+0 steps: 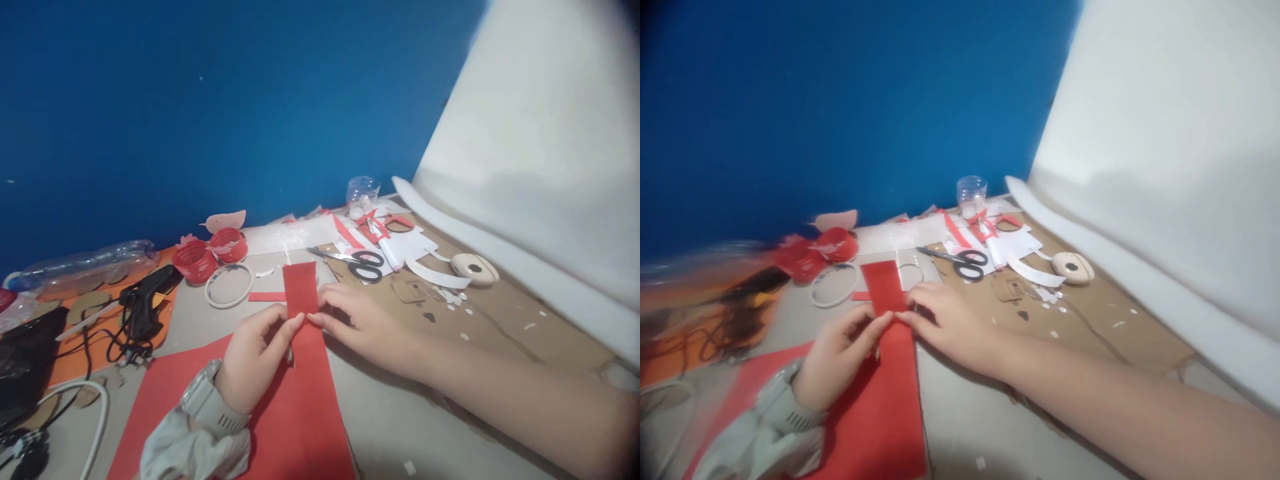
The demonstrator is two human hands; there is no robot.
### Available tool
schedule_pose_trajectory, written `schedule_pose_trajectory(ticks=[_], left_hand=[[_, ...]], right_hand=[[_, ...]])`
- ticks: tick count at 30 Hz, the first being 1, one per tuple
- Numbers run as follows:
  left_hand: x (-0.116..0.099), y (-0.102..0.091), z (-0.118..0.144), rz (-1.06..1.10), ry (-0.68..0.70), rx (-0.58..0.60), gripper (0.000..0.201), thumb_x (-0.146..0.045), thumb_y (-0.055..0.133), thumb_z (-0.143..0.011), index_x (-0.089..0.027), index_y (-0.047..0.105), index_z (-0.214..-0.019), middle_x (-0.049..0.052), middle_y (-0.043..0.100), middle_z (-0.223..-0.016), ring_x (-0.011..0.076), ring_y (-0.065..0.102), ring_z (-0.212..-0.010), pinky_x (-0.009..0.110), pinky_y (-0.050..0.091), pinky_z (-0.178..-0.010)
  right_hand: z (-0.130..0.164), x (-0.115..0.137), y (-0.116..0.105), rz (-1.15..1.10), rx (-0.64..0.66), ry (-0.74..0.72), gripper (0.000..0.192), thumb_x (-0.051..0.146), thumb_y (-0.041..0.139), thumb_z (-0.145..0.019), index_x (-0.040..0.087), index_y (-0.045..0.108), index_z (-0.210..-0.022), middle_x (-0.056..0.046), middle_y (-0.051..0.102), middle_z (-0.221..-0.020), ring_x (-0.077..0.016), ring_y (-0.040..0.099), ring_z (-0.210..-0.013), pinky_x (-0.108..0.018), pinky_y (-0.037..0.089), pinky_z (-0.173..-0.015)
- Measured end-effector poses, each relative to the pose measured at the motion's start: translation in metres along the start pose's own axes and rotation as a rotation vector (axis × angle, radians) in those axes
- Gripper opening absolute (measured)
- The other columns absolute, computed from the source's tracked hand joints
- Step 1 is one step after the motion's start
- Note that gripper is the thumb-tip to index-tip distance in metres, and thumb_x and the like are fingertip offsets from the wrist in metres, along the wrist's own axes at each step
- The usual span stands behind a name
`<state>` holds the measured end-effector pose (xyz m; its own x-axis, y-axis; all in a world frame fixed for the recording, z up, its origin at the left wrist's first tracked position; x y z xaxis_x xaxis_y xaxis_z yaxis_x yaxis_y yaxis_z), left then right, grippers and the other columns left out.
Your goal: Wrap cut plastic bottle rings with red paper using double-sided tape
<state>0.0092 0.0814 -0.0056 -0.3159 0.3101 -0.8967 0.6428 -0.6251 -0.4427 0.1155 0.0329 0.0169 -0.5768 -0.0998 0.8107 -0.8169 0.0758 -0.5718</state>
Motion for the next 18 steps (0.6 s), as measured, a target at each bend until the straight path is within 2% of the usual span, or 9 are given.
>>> schedule_pose_trajectory(ticks=[6,10,14,16,18], left_hand=[[-0.001,-0.001,0.001,0.053,-0.006,-0.025,0.033,-0.040,0.054,-0.089,-0.020,0.047,-0.063,-0.007,0.048,-0.051,0.0094,0.051,-0.049,0.021,0.039,-0.053],[0.001,-0.010,0.000,0.167,-0.026,-0.088,0.029,-0.041,0.054,-0.088,-0.019,0.056,-0.072,-0.007,0.051,-0.053,0.0085,0.048,-0.046,0.021,0.040,-0.051],[0.011,-0.033,0.000,0.320,-0.041,-0.256,0.028,-0.042,0.050,-0.090,-0.018,0.057,-0.078,-0.005,0.054,-0.056,0.0075,0.041,-0.043,0.020,0.037,-0.044],[0.012,-0.049,0.002,0.408,-0.038,-0.362,0.027,-0.040,0.048,-0.090,-0.018,0.055,-0.075,-0.006,0.048,-0.053,0.0072,0.039,-0.043,0.018,0.034,-0.042],[0.006,-0.067,0.005,0.501,-0.028,-0.448,0.024,-0.036,0.049,-0.088,-0.020,0.051,-0.071,-0.007,0.039,-0.051,0.0067,0.033,-0.043,0.016,0.033,-0.041]], right_hand=[[-0.001,-0.004,0.004,-0.062,0.014,0.035,0.023,0.033,0.045,-0.096,0.019,0.056,-0.081,-0.003,0.058,-0.086,-0.0192,0.052,-0.081,-0.032,0.038,-0.073],[-0.001,-0.007,0.002,-0.126,-0.001,0.076,0.024,0.037,0.047,-0.095,0.020,0.055,-0.079,-0.003,0.058,-0.083,-0.0196,0.052,-0.079,-0.032,0.039,-0.073],[-0.003,-0.021,-0.002,-0.260,-0.042,0.137,0.030,0.046,0.048,-0.092,0.020,0.050,-0.077,0.001,0.054,-0.073,-0.0165,0.052,-0.068,-0.029,0.041,-0.064],[-0.006,-0.030,-0.003,-0.354,-0.062,0.158,0.034,0.052,0.043,-0.092,0.020,0.050,-0.082,0.001,0.053,-0.071,-0.0151,0.053,-0.062,-0.027,0.043,-0.058],[-0.010,-0.037,-0.006,-0.430,-0.089,0.150,0.038,0.055,0.040,-0.092,0.019,0.050,-0.088,-0.001,0.057,-0.076,-0.0150,0.056,-0.065,-0.027,0.045,-0.060]])
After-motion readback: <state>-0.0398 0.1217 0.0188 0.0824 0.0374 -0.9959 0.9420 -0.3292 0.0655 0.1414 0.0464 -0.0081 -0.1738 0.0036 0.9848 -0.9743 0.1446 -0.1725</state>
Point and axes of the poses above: each hand's wrist, its own z-axis away from the middle knuckle, its own y-axis out of the palm, x = y × z, the point moved 10 cm from there along -z, towards the middle knuckle
